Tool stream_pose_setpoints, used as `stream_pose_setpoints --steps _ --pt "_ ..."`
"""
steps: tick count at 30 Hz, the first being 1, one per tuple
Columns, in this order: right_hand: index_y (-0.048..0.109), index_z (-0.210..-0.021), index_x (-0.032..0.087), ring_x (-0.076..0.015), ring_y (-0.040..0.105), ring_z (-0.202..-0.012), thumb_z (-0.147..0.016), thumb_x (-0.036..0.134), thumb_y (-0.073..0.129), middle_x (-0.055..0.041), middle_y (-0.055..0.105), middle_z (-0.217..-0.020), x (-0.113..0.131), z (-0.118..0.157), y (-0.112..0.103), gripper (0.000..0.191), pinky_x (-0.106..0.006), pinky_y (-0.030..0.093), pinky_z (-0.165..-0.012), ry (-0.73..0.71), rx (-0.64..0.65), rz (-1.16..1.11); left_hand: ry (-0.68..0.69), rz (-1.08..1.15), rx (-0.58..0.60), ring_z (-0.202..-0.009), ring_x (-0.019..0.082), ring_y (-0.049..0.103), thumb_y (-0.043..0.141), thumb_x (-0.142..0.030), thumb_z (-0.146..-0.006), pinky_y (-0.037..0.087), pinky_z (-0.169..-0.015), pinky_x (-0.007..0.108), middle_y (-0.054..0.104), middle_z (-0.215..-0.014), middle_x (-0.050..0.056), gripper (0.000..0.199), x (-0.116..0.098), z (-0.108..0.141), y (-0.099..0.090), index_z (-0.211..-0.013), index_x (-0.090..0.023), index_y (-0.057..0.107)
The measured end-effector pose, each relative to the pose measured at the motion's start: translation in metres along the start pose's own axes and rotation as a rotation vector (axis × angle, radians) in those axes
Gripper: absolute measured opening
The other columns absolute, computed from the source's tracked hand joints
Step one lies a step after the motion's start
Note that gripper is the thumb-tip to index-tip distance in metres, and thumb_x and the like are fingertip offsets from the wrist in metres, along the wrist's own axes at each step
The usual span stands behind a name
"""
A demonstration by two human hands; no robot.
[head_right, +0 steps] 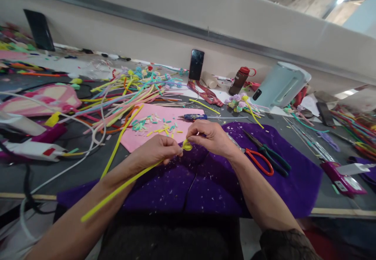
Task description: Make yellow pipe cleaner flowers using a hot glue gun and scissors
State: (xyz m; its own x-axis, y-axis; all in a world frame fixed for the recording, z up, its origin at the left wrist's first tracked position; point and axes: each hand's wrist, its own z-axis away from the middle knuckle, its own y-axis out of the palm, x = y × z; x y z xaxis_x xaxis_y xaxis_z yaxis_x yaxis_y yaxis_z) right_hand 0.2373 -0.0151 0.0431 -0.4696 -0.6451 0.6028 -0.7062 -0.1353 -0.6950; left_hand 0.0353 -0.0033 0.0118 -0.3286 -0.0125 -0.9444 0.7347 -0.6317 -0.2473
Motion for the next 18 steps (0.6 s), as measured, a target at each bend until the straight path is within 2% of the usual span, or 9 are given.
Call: stream_pose_setpoints --steps 18 --pt "0.06 -0.079 0.019 -0.0146 0.055 -0.084 -0.084 0.024 0.054 -0.0025 0.062 -0.082 0.0022 -0.0029 0.0002 0.009 -0.032 0.042 -0.08 -0.101 0.063 0.139 -0.009 -0.01 0.022 -0.037 0.008 0.041 0.056 -0.034 -0.065 0.03 -0.043 0.021 0.05 -0.04 -0.003 0.022 -0.0012 0.0008 0.0005 -0.062 -0.014 0.064"
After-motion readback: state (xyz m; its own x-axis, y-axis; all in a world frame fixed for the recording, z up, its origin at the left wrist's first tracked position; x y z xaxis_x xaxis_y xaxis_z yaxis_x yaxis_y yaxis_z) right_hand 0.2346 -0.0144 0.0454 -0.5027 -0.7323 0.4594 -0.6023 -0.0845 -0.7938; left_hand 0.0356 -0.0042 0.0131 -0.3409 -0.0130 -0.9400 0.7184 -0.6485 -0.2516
